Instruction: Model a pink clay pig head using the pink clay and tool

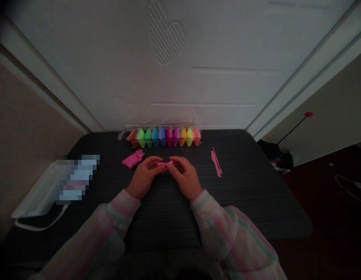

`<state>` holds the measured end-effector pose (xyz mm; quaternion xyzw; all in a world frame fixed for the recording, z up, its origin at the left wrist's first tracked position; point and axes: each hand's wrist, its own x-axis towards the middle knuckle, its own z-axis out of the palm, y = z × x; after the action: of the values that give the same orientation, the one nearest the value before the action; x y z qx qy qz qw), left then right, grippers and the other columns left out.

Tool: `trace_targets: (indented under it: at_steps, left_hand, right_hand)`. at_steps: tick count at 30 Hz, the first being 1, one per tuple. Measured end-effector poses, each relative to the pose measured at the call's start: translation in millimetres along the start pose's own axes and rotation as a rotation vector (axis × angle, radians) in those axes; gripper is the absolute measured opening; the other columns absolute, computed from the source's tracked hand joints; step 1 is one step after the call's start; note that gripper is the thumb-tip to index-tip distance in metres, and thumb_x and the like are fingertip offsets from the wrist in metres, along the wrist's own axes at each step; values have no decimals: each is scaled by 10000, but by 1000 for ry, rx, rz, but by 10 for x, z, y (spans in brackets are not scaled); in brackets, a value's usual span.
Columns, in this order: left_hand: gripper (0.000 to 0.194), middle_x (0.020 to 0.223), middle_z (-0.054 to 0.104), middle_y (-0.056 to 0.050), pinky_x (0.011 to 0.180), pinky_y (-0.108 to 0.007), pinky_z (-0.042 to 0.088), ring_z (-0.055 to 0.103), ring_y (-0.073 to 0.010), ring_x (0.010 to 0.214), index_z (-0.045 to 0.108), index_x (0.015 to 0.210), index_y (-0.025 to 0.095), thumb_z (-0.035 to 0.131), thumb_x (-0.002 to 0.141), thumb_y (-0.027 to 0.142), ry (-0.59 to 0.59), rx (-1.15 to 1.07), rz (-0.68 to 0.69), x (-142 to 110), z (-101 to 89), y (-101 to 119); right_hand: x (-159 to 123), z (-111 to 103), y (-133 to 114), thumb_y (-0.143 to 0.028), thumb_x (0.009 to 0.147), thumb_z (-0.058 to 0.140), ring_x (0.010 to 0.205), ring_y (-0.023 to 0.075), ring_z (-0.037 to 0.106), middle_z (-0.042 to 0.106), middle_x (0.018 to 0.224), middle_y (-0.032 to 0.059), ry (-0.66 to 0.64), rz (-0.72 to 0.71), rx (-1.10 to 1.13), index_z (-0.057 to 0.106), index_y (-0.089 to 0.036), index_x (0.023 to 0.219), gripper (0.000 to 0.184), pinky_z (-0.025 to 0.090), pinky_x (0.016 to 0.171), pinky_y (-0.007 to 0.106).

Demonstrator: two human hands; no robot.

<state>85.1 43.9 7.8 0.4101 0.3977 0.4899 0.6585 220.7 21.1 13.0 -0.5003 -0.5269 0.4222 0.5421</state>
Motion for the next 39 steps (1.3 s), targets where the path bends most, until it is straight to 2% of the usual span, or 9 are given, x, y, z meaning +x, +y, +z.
trace_targets:
  at_steps: [3, 7, 11, 15, 21, 25, 29, 34, 39]
  left_hand:
    - [213, 632, 631, 28, 629, -220, 423, 575, -86, 607, 568, 711, 140, 709, 551, 142, -24, 51, -2, -15, 14, 10]
    - [194, 590, 617, 41, 572, -199, 416, 558, -70, 549, 558, 676, 140, 707, 553, 150, -43, -2, -16, -41, 47, 28]
    - [192, 553, 603, 52, 523, -175, 415, 537, -52, 492, 562, 652, 138, 712, 533, 134, -24, -105, -36, -46, 51, 58]
    - [194, 577, 624, 41, 529, -164, 443, 558, -53, 513, 576, 644, 139, 725, 520, 136, -28, -257, -93, -48, 26, 105]
    - [217, 661, 649, 16, 591, -183, 469, 587, -72, 585, 614, 686, 137, 733, 507, 110, -118, -315, -183, -77, 30, 113]
    - [198, 707, 643, 16, 640, -205, 469, 583, -74, 623, 621, 711, 138, 714, 538, 116, -71, -244, -128, -72, 56, 72]
    - [173, 738, 635, 16, 666, -221, 463, 575, -80, 647, 615, 728, 142, 691, 573, 133, -18, -169, -57, -42, 42, 31]
    - [188, 754, 634, 17, 705, -233, 447, 578, -91, 698, 607, 747, 150, 693, 581, 134, -45, -92, -10, -22, 13, -25]
    - [323, 822, 643, 3, 714, -244, 448, 585, -104, 752, 613, 872, 174, 698, 567, 113, -58, -201, -102, -30, 19, -17]
  right_hand:
    - [-3, 18, -19, -252, 641, 652, 691, 121, 561, 611, 737, -7, -37, 67, 9, 627, -197, 787, 158, 441, 652, 251]
    - [42, -11, -14, -227, 621, 665, 553, 77, 546, 611, 624, -56, 8, 198, 315, 589, -207, 874, 266, 437, 553, 207]
    - [100, -103, -24, -207, 599, 689, 499, 50, 533, 621, 601, -65, 99, 179, 510, 555, -203, 858, 291, 418, 500, 165]
    - [155, -192, -34, -202, 572, 703, 534, 50, 552, 627, 621, -54, 237, 165, 587, 526, -192, 756, 256, 432, 515, 157]
    - [125, -130, 37, -223, 584, 700, 560, 59, 546, 611, 713, -51, 268, 63, 307, 518, -193, 704, 220, 443, 542, 186]
    - [54, -41, 58, -303, 647, 651, 647, 112, 578, 609, 714, -22, 123, 99, 173, 583, -193, 768, 177, 470, 632, 253]
    - [5, -11, 38, -405, 757, 510, 769, 155, 587, 633, 850, 31, 12, 81, 117, 629, -202, 861, 257, 458, 756, 328]
    - [-5, -4, 2, -298, 657, 645, 859, 169, 569, 619, 929, 26, -17, 33, -19, 639, -240, 904, 254, 455, 772, 316]
    - [3, -7, -1, -250, 646, 653, 865, 145, 563, 588, 927, 15, -49, 18, 19, 645, -236, 879, 233, 447, 791, 287]
